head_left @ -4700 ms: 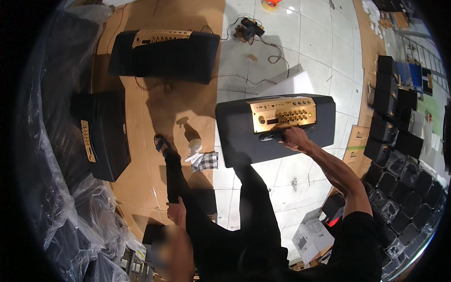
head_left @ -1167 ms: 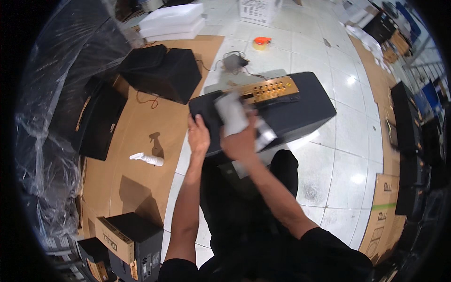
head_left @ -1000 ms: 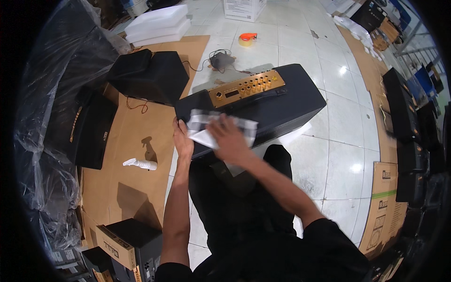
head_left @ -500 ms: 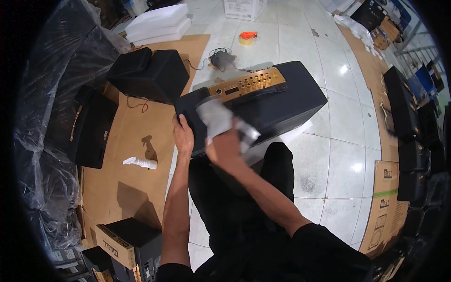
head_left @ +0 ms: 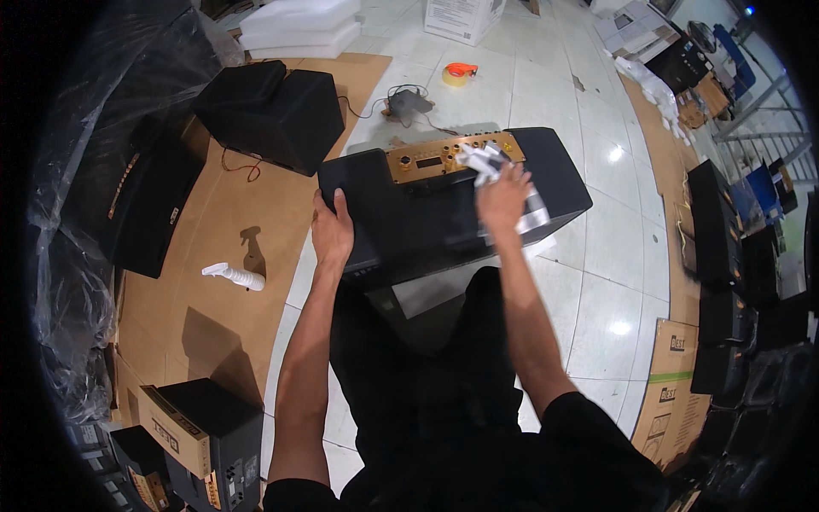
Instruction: The person connects a power cable to a black audio amplifier, then retrieves a cloth from a bag and wipes the amplifier's surfaces. The person also handles a power strip and a small black bag containing tools.
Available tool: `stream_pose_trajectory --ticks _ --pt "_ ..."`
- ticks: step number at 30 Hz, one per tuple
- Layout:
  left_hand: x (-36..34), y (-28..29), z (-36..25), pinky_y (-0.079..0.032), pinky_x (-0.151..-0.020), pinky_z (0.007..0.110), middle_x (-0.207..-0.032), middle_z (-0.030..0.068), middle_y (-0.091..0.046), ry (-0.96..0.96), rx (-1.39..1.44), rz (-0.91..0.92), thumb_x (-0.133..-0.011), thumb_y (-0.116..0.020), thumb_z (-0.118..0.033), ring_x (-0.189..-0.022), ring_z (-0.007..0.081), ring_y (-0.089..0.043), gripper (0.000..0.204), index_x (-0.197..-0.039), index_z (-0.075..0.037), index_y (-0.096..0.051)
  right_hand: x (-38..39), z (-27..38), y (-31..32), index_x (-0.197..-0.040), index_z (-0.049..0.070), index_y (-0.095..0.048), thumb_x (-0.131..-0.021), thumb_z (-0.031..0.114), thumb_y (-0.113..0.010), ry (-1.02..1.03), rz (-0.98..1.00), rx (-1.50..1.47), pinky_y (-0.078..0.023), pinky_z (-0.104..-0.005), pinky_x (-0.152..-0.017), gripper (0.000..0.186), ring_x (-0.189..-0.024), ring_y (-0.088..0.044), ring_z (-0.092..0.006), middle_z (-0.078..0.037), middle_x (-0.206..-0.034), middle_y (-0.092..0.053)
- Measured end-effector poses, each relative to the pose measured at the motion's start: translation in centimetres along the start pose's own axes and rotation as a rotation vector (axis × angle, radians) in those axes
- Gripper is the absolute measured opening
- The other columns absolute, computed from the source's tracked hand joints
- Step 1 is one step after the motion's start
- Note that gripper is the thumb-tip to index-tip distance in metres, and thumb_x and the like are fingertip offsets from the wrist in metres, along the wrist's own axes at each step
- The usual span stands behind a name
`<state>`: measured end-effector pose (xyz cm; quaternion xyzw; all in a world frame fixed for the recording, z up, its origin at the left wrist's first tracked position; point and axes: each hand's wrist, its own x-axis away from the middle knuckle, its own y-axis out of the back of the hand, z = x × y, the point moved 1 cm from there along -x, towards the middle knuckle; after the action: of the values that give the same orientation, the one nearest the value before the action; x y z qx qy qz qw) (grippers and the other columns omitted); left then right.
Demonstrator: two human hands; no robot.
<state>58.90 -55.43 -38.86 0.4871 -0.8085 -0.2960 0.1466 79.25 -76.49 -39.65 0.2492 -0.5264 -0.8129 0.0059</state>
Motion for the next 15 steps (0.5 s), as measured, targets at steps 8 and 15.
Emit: stream_pose_trajectory --ticks 8,15 --pt "0.1 0.5 1.5 -0.038 -0.101 0.046 -0.126 0.0345 -0.050 -0.004 -0.027 -0.007 -0.098 -0.039 -0.043 -0.117 0.0471 -0.050 0.062 -0.138 0.005 -0.034 9.7 10.1 1.6 -0.141 0.004 -0.040 -0.070 0.014 -0.057 0.655 0.298 -0.307 -0.019 -0.0524 -0.114 0.073 -0.138 -0.028 -0.0414 -0.025 -0.144 -0.037" --pt "0.2 0.8 -0.6 -0.040 -0.100 0.046 -0.125 0.0332 -0.051 0.042 -0.006 0.021 -0.098 -0.038 -0.043 -0.115 0.0449 -0.052 0.063 -0.140 0.003 -0.031 -2.0 -10.5 1.5 -0.144 0.013 -0.037 -0.087 0.032 -0.054 0.187 0.132 0.179 -0.019 -0.0547 -0.112 0.063 -0.136 -0.031 -0.0413 -0.017 -0.148 -0.035"
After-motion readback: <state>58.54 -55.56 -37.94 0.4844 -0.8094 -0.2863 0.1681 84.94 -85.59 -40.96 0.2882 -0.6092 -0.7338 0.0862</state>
